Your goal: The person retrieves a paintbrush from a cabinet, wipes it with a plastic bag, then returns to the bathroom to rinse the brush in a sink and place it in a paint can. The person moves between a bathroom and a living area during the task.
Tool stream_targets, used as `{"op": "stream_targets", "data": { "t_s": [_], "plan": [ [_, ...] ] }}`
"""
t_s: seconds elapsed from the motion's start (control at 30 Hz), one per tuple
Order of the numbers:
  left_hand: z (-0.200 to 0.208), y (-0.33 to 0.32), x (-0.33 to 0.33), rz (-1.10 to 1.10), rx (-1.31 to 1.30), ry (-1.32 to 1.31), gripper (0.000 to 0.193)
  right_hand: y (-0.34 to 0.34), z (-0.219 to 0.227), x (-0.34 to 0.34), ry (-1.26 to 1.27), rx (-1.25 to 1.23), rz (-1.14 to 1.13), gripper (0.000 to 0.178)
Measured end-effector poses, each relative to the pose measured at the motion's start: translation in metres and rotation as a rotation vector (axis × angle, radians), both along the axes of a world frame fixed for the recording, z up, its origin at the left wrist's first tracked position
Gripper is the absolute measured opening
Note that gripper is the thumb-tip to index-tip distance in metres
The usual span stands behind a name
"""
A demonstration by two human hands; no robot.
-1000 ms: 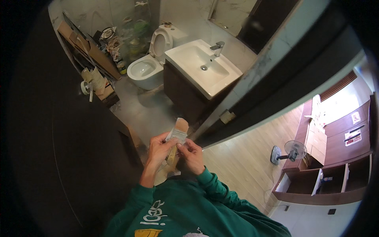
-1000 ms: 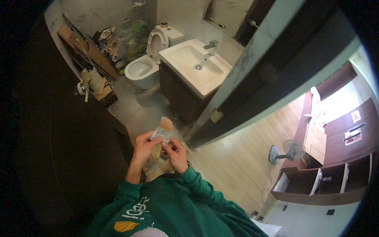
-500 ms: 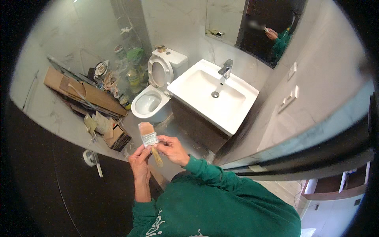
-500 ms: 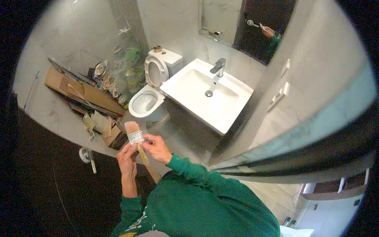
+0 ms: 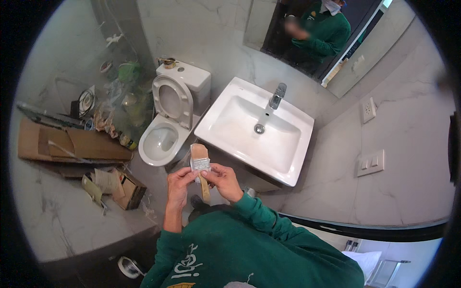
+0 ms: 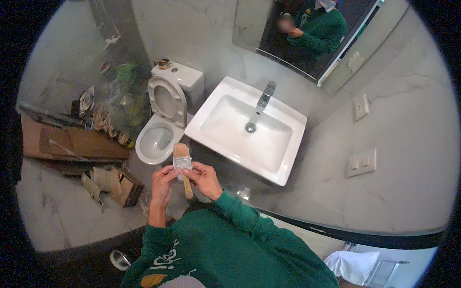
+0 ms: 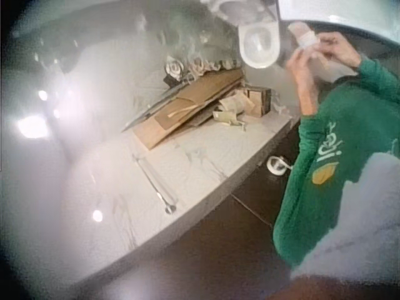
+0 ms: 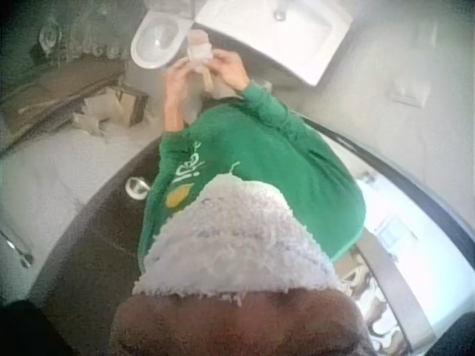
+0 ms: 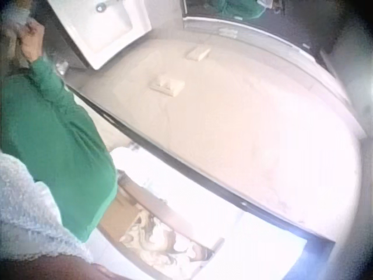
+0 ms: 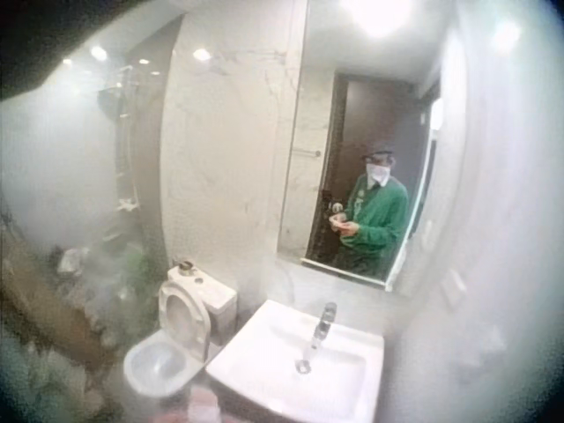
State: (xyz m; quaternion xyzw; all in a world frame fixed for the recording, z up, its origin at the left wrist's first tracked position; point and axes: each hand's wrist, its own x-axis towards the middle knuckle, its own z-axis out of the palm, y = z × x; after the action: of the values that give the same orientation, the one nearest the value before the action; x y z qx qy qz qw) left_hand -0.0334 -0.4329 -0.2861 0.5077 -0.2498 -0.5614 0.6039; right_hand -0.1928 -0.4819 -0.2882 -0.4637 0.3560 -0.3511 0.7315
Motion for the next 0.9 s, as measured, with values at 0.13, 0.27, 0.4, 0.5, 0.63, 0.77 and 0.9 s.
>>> {"op": "stream_targets", "data": {
  "t_s": [0.13, 0.27, 0.4, 0.5, 0.63, 0.77, 0.9],
  "plan": [
    [0.000, -0.039, 0.038, -0.140, 0.008, 0.034, 0.035, -0.029, -0.008, 0.031, -0.028, 0.034, -0.126, 0.021],
    [-0.015, -0.066, 0.074, -0.216, 0.143, -0.010, 0.038, -0.070, -0.019, 0.036, 0.006, 0.152, -0.359, 0.019],
    [-0.075, -0.075, 0.121, -0.184, 0.425, -0.169, 0.034, -0.142, -0.037, 0.020, 0.096, 0.150, -0.585, 0.020],
    [-0.148, -0.045, 0.162, -0.108, 0.616, -0.272, 0.027, -0.215, -0.060, 0.007, -0.019, 0.199, -0.697, 0.021],
    [-0.234, 0.033, 0.211, 0.162, 0.810, -0.146, 0.014, -0.316, -0.099, -0.004, -0.068, 0.258, -0.825, 0.021],
    [-0.263, 0.137, 0.223, 0.276, 0.801, -0.076, 0.011, -0.389, -0.145, -0.003, -0.015, 0.372, -0.865, 0.022],
    [-0.270, 0.188, 0.219, 0.141, 1.000, -0.326, 0.016, -0.441, -0.180, -0.010, 0.120, 0.398, -0.929, 0.018]
  ]
}}
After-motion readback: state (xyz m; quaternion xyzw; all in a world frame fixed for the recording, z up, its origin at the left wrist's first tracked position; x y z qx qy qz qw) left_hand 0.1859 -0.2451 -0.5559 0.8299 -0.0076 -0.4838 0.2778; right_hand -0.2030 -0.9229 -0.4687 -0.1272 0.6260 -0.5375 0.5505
